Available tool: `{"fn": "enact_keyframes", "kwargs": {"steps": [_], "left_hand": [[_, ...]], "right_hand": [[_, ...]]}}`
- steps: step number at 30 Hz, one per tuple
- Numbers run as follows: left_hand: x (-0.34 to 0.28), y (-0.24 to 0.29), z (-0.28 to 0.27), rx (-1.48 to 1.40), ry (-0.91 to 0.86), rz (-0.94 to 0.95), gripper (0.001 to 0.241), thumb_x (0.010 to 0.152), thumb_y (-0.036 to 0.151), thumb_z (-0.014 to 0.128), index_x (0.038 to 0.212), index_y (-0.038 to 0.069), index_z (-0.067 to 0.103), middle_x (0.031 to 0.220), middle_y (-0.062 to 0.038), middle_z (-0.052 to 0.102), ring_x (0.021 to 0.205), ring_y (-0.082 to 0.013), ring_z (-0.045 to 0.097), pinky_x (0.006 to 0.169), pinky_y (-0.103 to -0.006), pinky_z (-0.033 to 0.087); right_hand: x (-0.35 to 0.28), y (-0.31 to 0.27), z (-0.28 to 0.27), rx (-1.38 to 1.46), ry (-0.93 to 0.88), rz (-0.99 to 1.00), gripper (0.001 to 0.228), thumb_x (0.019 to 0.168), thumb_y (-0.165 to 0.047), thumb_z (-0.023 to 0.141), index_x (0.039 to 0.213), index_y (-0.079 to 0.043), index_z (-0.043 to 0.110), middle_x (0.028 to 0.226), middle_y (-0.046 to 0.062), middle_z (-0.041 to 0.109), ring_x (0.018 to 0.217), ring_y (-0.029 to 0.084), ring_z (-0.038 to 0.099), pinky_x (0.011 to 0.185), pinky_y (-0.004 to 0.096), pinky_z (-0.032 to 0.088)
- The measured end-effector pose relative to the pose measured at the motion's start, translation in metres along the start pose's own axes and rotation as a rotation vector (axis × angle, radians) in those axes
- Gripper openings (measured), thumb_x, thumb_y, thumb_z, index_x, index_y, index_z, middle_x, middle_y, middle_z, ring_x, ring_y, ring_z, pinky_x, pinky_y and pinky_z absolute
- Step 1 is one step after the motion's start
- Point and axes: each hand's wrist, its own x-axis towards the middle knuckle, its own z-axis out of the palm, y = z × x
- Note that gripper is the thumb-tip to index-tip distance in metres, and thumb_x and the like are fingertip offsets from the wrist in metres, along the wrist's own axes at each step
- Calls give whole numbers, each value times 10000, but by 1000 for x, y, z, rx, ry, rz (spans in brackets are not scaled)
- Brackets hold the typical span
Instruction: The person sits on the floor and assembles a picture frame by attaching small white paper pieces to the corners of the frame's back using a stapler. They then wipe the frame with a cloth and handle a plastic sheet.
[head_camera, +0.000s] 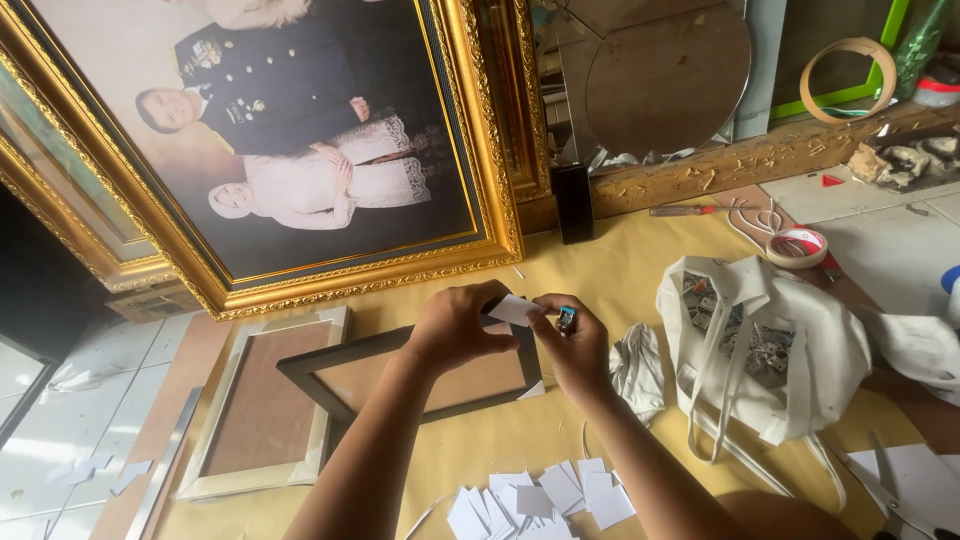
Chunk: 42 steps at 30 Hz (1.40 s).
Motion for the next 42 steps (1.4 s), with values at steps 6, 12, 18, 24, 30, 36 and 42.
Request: {"fn": "enact_keyframes", "kwargs": {"steps": [6,12,18,24,30,36,42], "left_hand": [[-1,1,-2,-38,44,10,477,728,291,892,1189,204,801,1002,-59,865,1024,-352,834,929,-493,660],[-6,14,-2,-95,125,-21,361,789,339,903,1102,171,836,964,-86,861,976,-365,837,886,-491,664],[-5,7,9,-100,164,-42,269,845,351,873,1066,201,846,947,-59,854,960,-343,833,866,-485,669],[-3,3,12,-100,176,-56,260,855,366,872,1071,222,862,955,-42,861,968,-327,839,863,-478,683],[2,-6,18,-136,196,-64,276,830,361,887,1059,207,878,949,-61,867,957,-353,839,860,-503,687],[9,-11,20,-78,207,-38,248,834,494,859,798,257,797,661,8,678,618,-170,564,587,-373,389],[11,-17,26,-73,266,23,380,867,526,851,695,225,693,581,4,575,565,-173,442,544,-379,340]], "right_hand": [[-7,-7,2,-22,20,-18,224,971,-146,873,1173,-63,824,998,109,821,660,50,458,668,258,429],[-7,3,1,-33,48,-51,252,967,-141,882,1201,-68,825,996,111,814,711,65,481,712,272,457],[-12,-11,3,-45,57,-46,278,968,-154,872,1225,-65,817,1002,107,809,718,54,462,727,268,457],[-21,-14,10,-179,225,-136,293,965,-189,870,1233,-111,780,969,64,768,691,103,519,703,277,476],[-44,9,14,-426,268,-209,137,973,-157,794,1103,-202,804,895,14,754,663,207,663,666,335,555],[-52,-6,19,-627,-22,-27,680,962,-78,596,1606,-292,556,1544,-16,524,952,158,839,628,417,664],[-53,-14,24,-793,-92,-71,778,946,-113,628,1671,-289,407,1746,-50,375,992,296,781,542,507,608]]}}
